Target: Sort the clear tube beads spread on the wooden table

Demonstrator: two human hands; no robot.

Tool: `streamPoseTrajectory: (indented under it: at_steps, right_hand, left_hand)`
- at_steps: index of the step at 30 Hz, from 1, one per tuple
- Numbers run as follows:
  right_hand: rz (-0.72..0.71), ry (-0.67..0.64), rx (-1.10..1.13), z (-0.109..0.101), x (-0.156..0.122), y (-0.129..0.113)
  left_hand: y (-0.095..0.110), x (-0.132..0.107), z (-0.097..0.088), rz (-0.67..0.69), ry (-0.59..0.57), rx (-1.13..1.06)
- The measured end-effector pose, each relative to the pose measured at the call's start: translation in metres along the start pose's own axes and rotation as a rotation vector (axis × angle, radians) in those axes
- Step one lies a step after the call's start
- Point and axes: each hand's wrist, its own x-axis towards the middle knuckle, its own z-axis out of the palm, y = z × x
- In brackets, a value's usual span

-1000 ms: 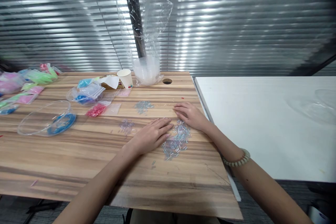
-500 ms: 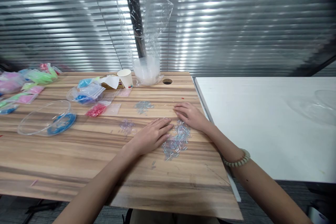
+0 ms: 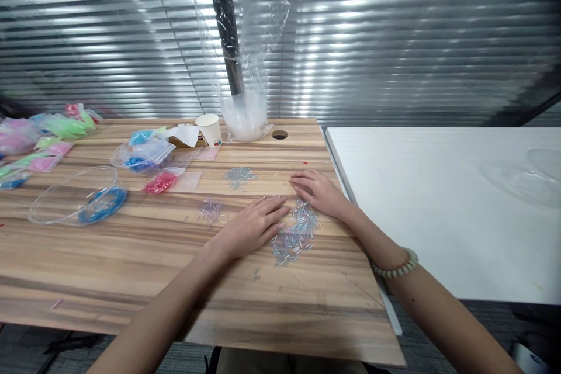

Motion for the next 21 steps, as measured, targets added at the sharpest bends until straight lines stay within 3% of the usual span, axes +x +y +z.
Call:
streamPoseTrajectory:
  at_steps: [21]
  right_hand:
    - [0.004,-0.008,-0.021,0.0016,0.0000,0.0017]
  left_hand:
    - [0.0008,-0.0005,-0.0014,0.007,0.007,-0.007]
